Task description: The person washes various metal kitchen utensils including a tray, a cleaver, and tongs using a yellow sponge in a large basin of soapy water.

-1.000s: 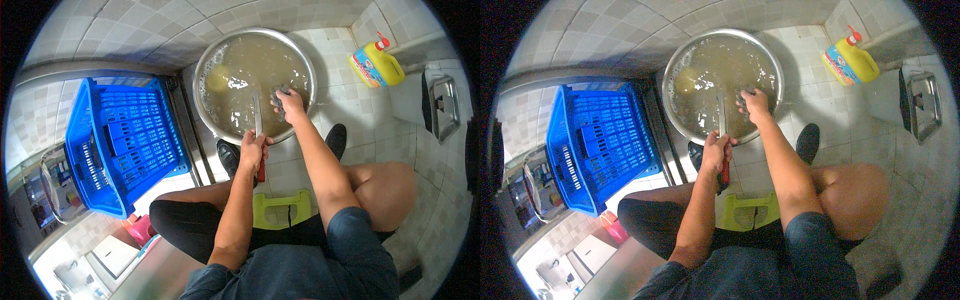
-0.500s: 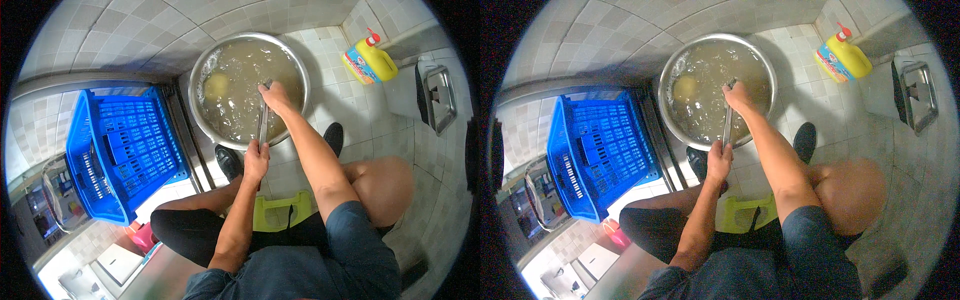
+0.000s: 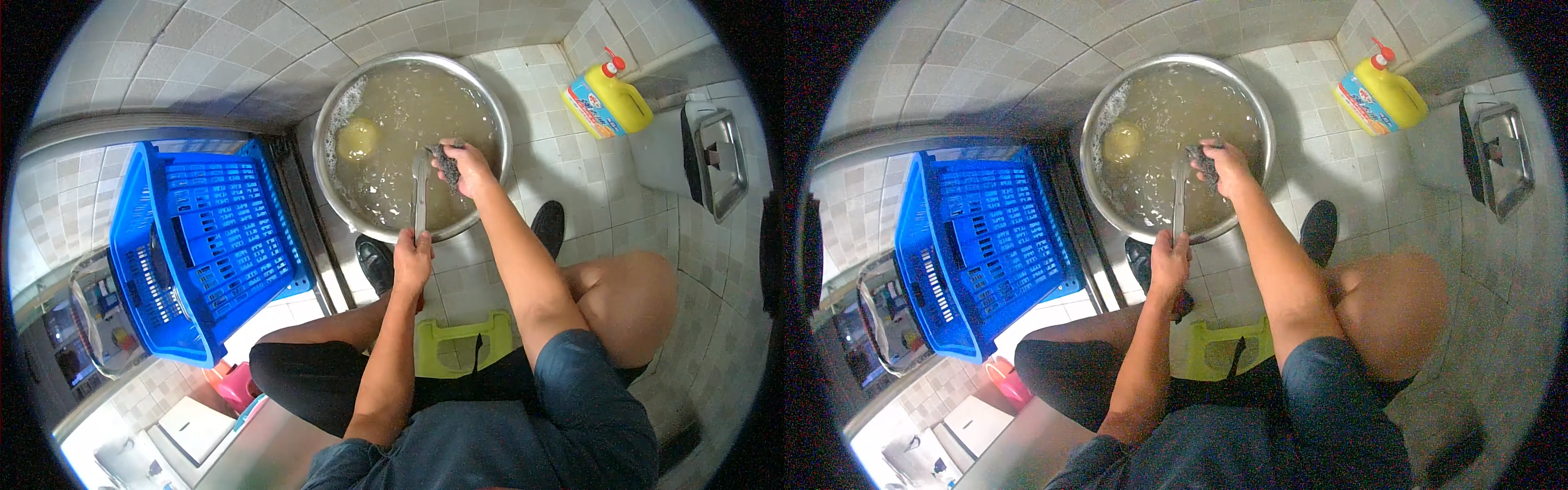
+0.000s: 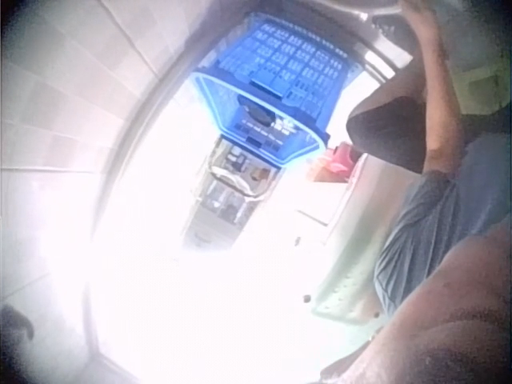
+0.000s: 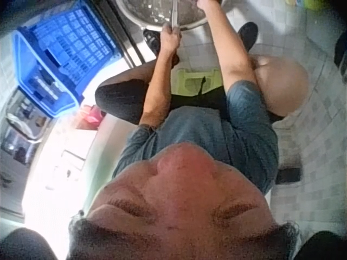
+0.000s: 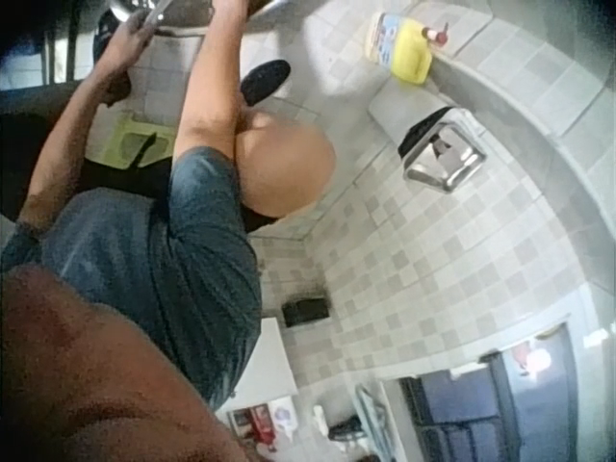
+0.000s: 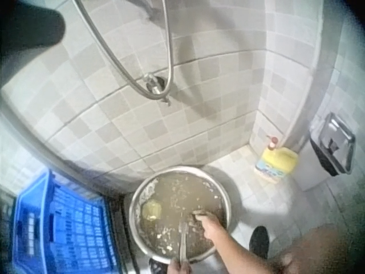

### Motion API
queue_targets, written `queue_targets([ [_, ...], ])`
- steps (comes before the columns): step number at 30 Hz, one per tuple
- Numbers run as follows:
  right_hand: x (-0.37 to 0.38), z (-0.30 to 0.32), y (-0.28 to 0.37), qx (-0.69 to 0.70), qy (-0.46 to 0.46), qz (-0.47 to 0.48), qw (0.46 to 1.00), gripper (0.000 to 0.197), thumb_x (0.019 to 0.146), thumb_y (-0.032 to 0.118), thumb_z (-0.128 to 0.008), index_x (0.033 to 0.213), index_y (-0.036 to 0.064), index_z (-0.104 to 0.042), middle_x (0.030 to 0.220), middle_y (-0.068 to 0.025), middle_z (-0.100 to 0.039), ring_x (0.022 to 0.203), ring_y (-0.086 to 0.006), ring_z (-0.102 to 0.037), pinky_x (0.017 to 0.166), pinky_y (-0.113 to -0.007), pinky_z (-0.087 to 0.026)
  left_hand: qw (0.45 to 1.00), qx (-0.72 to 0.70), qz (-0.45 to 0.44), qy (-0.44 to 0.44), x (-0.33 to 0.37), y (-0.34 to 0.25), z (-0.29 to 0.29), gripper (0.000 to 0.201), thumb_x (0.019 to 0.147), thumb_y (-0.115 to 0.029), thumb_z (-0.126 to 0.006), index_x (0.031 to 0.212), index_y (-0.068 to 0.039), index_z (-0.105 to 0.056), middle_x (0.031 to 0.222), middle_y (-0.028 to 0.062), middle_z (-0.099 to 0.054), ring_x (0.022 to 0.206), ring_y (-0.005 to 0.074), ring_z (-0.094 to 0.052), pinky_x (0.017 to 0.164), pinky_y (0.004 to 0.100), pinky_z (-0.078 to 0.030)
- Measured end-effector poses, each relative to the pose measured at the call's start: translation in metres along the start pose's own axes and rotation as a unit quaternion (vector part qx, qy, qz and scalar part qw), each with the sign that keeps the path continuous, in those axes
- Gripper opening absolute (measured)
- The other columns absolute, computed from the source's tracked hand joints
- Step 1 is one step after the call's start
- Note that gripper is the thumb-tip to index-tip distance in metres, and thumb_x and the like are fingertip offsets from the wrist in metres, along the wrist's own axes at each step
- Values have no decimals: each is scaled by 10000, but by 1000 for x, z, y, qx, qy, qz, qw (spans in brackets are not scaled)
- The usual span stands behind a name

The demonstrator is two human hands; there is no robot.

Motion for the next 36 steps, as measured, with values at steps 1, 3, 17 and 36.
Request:
queue_targets([
  [1, -10, -22, 8, 53, 113, 26, 992, 296, 879, 130, -650, 1148, 38, -568, 1004, -150, -635, 717, -210, -638, 482, -332, -491, 1000, 0, 11, -4, 1, 0, 3, 215, 977, -209, -579, 934, -6, -524, 655, 16, -526, 562, 98, -474, 479, 279, -379],
  [3, -31, -40, 10, -101, 133, 45, 985, 345, 869, 154, -679, 1164, 27, -553, 1042, -161, -628, 802, -238, -642, 572, -352, -514, 1000, 25, 14, -12, 2, -3, 10, 230, 969, -210, -577, 979, 17, -539, 664, 55, -568, 582, 147, -532, 531, 319, -428],
  [17, 28, 5, 12, -243, -106, 31, 964, 259, 924, 234, -611, 870, -18, -631, 720, -145, -627, 555, -248, -616, 431, -402, -456, 990, 123, -74, -4, -9, -9, -14, 305, 969, -263, -591, 986, 40, -562, 703, 163, -618, 603, 289, -612, 567, 358, -460],
  [36, -37, -47, -3, -219, 114, 70, 967, 452, 861, 230, -741, 1178, 12, -503, 840, -75, -626, 569, -116, -549, 461, -293, -424, 944, -287, 127, 97, -4, -8, -22, 345, 1050, -358, -424, 872, -66, -472, 589, 36, -453, 369, 126, -343, 329, 281, -304],
])
Point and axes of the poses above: each hand's wrist, its own x-axis towards the middle knuckle, its own z-axis out of the back of the hand, y = z × x, the point moved 9 cm from there along x, towards the middle knuckle
